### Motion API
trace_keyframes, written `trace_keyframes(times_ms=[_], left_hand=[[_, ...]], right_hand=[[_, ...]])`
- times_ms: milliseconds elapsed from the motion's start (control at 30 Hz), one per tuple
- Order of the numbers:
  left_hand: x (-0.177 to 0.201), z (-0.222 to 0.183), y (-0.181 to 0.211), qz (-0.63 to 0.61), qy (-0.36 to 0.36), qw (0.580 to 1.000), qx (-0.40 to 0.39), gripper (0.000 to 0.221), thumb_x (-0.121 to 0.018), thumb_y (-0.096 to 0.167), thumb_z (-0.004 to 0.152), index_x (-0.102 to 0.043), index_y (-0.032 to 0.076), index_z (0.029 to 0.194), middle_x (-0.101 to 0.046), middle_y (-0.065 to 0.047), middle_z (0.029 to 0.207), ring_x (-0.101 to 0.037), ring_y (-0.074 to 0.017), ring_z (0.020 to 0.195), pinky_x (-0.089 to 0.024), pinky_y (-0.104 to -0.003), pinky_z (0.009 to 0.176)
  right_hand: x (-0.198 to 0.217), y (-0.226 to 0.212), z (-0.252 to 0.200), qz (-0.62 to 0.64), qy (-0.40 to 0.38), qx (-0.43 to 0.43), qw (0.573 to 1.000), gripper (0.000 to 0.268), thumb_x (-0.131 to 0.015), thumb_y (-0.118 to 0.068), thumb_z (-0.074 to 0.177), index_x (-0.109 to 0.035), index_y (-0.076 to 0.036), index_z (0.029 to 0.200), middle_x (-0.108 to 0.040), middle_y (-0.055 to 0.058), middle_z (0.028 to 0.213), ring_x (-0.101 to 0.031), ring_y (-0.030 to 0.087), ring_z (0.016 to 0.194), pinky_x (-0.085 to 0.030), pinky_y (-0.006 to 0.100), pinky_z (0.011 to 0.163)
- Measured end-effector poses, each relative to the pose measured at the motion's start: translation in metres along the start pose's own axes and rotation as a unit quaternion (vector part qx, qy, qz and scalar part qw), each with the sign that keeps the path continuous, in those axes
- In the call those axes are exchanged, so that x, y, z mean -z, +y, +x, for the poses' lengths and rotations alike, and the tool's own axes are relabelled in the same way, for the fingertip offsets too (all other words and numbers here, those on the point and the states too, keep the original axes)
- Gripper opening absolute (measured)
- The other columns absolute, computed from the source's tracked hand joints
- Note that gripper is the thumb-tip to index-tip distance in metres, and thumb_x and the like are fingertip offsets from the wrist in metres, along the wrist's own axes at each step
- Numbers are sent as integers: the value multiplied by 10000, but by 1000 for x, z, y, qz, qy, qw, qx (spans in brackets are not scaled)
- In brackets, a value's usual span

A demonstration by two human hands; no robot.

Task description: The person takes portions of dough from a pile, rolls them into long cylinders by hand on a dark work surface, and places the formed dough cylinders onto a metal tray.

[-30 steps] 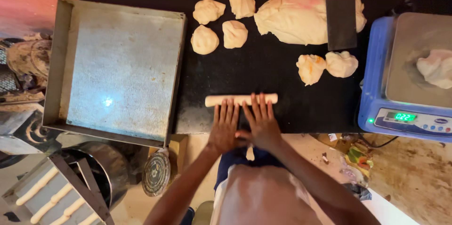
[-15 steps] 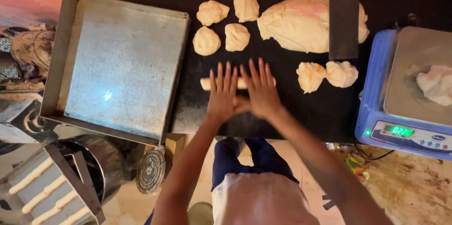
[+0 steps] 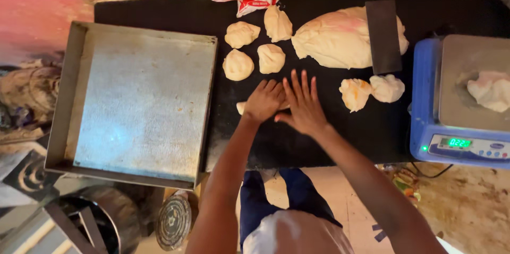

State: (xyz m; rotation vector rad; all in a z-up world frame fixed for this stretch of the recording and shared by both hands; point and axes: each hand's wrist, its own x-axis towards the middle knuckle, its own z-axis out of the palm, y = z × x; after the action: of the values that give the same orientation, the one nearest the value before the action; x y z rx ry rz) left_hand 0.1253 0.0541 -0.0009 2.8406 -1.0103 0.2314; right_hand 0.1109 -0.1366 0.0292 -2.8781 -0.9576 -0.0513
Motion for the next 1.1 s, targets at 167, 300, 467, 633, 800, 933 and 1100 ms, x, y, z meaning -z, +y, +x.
trace_keyframes(times_ms=[167,300,467,633,800,933,1100], left_hand=[[20,-20,24,-88,26,996,16,369,-635,404,963,-689,68,1108,-638,-91,1047,-581,-290,1019,-469,-437,863],[37,-78,70,-112,125,984,58,654,-606,447,949,-558,-25,1400,-581,-196,1389,-515,-343,1342,-406,-482,1119],[34,-139,113,-115,40,972,203,770,-534,501,1023,-384,-59,1530,-355,-269,1617,-276,-397,1558,-201,-532,1275],[50,-106,112,-7,-107,978,177,1085,-429,753,943,-237,-109,1572,-184,-304,1661,-119,-437,1560,-77,-525,1266],[59,-21,36,-28,-93,968,232,1266,-446,896,748,-232,-35,1578,-173,-295,1647,-100,-465,1530,-70,-591,1225],[54,-44,38,-26,-68,983,167,1183,-477,835,800,-273,-26,1585,-203,-272,1650,-138,-437,1546,-104,-596,1238],[53,-138,103,-154,-19,978,142,800,-570,576,953,-457,-22,1472,-370,-210,1629,-302,-353,1536,-192,-563,1240]], right_hand=[[-7,-16,-40,122,13,4,992,1151,-423,-782,895,-191,101,1595,-171,340,1664,-131,507,1562,-107,589,1265],[-5,-56,-114,187,17,3,982,1206,-325,-816,900,-121,163,1572,-122,385,1652,-76,529,1558,-79,605,1248],[-2,-64,-145,256,39,-19,966,1227,-281,-838,902,-106,170,1578,-67,415,1652,-25,541,1554,-60,617,1241],[-9,-36,-76,102,-17,5,995,1059,-400,-713,954,-180,87,1612,-126,355,1675,-64,518,1577,-87,634,1261],[-16,6,20,8,-20,-29,999,946,-454,-696,940,-249,-54,1603,-175,352,1625,-80,535,1502,-62,668,1173],[-14,-1,-9,94,-16,14,995,1006,-411,-729,958,-244,18,1612,-184,305,1667,-108,459,1573,-73,604,1254],[8,-44,-119,187,-11,70,980,1114,-365,-775,889,-206,65,1602,-179,318,1670,-123,460,1571,-89,576,1249]])
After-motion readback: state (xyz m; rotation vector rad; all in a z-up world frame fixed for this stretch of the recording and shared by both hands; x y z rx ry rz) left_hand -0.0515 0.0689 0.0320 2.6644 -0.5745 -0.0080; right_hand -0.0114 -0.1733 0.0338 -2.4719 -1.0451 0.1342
